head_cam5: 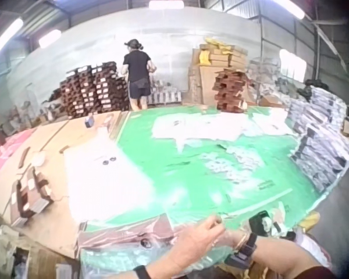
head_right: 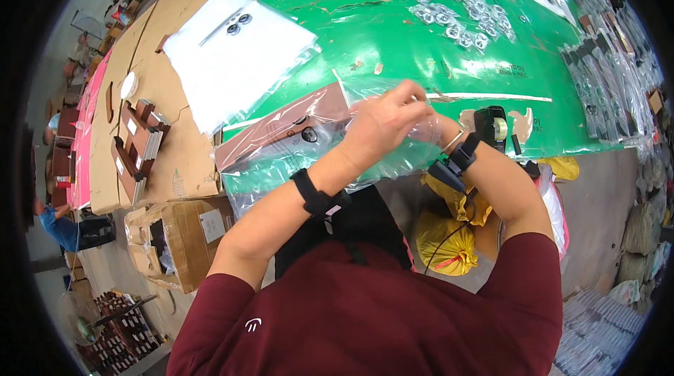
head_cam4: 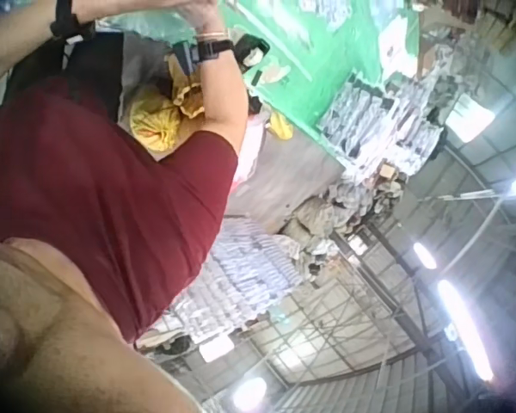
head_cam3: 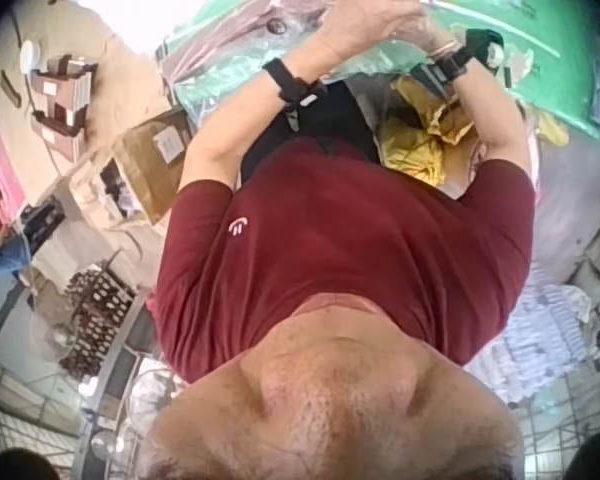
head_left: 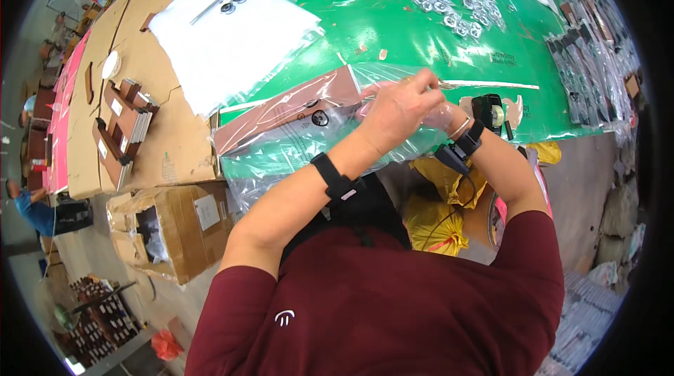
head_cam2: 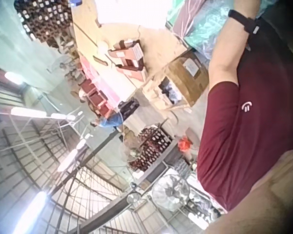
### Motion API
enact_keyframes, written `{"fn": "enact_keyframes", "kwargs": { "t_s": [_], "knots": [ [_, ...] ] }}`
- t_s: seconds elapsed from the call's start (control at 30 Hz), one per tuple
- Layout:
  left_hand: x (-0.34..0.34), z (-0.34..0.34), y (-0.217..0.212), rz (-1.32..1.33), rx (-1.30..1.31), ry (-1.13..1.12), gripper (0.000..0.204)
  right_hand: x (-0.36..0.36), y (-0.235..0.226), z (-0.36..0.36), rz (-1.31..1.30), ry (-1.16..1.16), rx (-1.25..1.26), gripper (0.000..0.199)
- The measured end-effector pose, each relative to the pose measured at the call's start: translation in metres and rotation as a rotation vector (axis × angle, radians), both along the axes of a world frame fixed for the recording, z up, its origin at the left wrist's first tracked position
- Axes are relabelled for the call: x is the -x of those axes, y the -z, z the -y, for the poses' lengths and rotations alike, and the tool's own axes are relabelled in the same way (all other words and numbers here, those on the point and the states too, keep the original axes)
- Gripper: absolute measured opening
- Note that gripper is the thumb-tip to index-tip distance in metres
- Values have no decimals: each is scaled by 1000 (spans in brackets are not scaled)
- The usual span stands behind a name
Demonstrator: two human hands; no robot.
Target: Placing wooden components and hardware into plastic bags and sealing them with tape.
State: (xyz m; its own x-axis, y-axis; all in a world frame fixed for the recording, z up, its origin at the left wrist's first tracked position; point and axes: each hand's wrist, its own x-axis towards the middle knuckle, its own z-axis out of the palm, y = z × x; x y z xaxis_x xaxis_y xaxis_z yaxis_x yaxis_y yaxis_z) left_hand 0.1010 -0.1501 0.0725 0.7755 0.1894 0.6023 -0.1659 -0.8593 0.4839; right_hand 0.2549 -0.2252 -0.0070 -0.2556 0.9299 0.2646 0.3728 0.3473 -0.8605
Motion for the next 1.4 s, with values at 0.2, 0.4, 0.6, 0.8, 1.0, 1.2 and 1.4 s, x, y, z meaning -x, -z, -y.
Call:
{"fn": "enact_keyframes", "kwargs": {
  "t_s": [0.2,0.4,0.6,0.8,1.0,1.2,1.4],
  "knots": [
    [84,10,-14,26,4,162,27,-7,-43,8,-678,141,744,45],
    [120,-32,34,-196,-42,1,25,-12,-70,34,-686,289,746,54],
    [113,-29,49,-310,-165,-19,39,-33,-77,56,-309,771,601,58],
    [106,-28,48,-290,-252,53,47,8,-113,11,36,964,115,68],
    [104,-34,52,-355,-286,121,50,-3,-75,-26,901,848,213,60],
    [104,-33,54,-353,-345,138,52,-47,-89,-1,81,1076,663,55],
    [106,-35,56,-389,-339,142,52,-13,-93,-14,-525,682,821,80]
  ]
}}
